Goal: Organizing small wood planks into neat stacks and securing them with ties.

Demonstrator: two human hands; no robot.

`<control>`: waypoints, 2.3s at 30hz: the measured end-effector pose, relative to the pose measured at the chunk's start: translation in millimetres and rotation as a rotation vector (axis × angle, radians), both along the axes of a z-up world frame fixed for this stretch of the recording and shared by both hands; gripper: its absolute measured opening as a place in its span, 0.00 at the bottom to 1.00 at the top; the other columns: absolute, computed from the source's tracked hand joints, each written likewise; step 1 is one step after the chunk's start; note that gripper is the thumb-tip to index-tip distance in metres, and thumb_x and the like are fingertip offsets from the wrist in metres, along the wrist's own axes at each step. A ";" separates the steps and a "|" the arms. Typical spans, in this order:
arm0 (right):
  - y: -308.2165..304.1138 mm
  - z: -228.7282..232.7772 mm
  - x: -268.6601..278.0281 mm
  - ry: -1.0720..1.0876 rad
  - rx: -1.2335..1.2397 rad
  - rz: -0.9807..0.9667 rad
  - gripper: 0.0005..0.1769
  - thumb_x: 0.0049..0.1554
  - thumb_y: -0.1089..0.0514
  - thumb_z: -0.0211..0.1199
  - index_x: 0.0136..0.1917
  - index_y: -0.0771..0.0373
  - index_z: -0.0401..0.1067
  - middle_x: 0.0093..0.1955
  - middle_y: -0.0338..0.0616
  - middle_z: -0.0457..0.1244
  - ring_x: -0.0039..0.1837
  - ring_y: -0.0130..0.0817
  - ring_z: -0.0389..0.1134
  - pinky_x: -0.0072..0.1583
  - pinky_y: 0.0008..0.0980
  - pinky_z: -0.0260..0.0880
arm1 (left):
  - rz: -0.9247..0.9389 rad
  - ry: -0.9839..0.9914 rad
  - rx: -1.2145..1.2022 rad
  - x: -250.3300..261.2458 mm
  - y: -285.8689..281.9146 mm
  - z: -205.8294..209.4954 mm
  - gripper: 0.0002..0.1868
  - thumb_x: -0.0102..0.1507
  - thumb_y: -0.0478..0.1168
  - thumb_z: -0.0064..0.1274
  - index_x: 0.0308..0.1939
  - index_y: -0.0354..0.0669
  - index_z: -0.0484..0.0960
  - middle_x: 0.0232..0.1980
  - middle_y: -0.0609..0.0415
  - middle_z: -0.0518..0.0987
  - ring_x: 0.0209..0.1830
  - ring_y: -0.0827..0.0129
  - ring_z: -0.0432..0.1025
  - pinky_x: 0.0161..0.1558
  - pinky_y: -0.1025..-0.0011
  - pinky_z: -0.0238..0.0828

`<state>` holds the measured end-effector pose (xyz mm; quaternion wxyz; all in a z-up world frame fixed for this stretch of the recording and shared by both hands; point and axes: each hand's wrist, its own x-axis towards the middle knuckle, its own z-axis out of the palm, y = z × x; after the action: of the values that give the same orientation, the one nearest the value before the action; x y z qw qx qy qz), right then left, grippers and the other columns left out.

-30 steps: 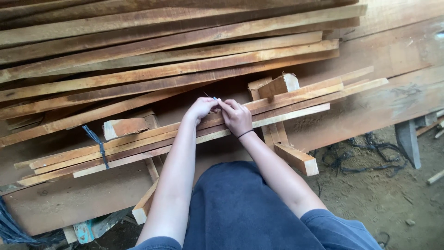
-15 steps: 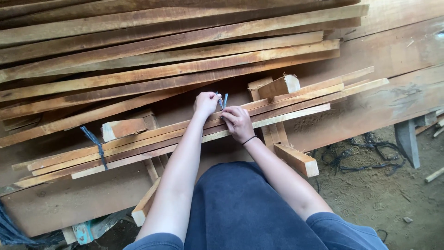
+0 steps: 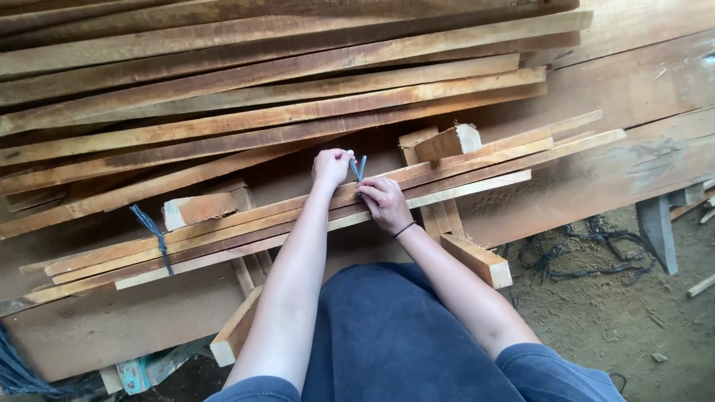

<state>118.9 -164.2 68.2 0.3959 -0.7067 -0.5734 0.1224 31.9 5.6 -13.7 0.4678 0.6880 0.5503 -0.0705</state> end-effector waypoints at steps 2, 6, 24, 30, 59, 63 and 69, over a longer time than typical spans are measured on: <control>0.6 -1.0 0.6 0.001 -0.005 -0.005 0.05 0.59 0.61 0.65 0.48 0.52 0.79 0.53 0.33 0.70 0.54 0.39 0.72 0.56 0.40 0.70 | 0.013 -0.017 0.004 -3.0 1.6 5.5 0.14 0.62 0.60 0.54 0.40 0.66 0.90 0.41 0.59 0.87 0.53 0.55 0.79 0.51 0.59 0.77; 0.0 -0.8 0.3 0.137 -0.010 -0.053 0.14 0.59 0.64 0.58 0.52 0.48 0.79 0.53 0.33 0.70 0.57 0.40 0.72 0.58 0.40 0.70 | 0.024 -0.188 -0.011 -20.3 13.0 3.5 0.17 0.67 0.57 0.49 0.37 0.58 0.90 0.39 0.54 0.87 0.50 0.53 0.80 0.53 0.57 0.75; 84.9 73.1 36.6 -0.006 -1.341 0.033 0.59 0.61 0.19 0.20 0.66 0.65 0.75 0.67 0.58 0.67 0.74 0.53 0.64 0.74 0.51 0.56 | -0.391 0.498 -0.277 -119.6 58.4 0.8 0.43 0.70 0.67 0.19 0.71 0.42 0.75 0.75 0.46 0.71 0.78 0.56 0.60 0.76 0.50 0.52; 65.3 48.5 28.9 -0.063 -1.262 -0.079 0.53 0.60 0.17 0.19 0.63 0.45 0.78 0.65 0.43 0.70 0.73 0.44 0.65 0.75 0.48 0.47 | -0.366 0.512 -0.222 -114.1 33.9 94.2 0.39 0.68 0.63 0.24 0.69 0.45 0.77 0.73 0.46 0.73 0.77 0.55 0.63 0.75 0.50 0.55; -68.5 -20.9 2.4 -0.414 -0.408 -0.223 0.23 0.60 0.31 0.54 0.33 0.41 0.75 0.31 0.32 0.69 0.47 0.30 0.74 0.63 0.33 0.64 | -0.107 0.055 0.906 -188.1 -122.8 59.6 0.16 0.70 0.58 0.44 0.35 0.65 0.83 0.41 0.69 0.83 0.48 0.70 0.77 0.62 0.63 0.63; -64.6 -18.6 3.0 -0.416 -0.444 -0.213 0.25 0.61 0.30 0.52 0.33 0.41 0.75 0.31 0.31 0.69 0.47 0.30 0.74 0.62 0.33 0.63 | -0.130 0.132 0.887 -187.1 -114.5 42.4 0.20 0.71 0.57 0.41 0.30 0.63 0.83 0.34 0.65 0.84 0.41 0.65 0.79 0.57 0.61 0.67; -62.0 -11.6 3.0 -0.375 -0.513 -0.168 0.27 0.62 0.29 0.48 0.34 0.43 0.76 0.32 0.35 0.69 0.48 0.32 0.74 0.62 0.35 0.63 | -0.170 0.317 0.687 -172.4 -102.3 82.8 0.28 0.69 0.58 0.35 0.26 0.60 0.88 0.24 0.53 0.83 0.36 0.54 0.83 0.46 0.61 0.69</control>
<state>121.9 -226.2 56.6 0.1014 -0.8386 -0.5263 0.0976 -140.5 -96.7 69.1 0.1118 0.8284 0.5483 -0.0262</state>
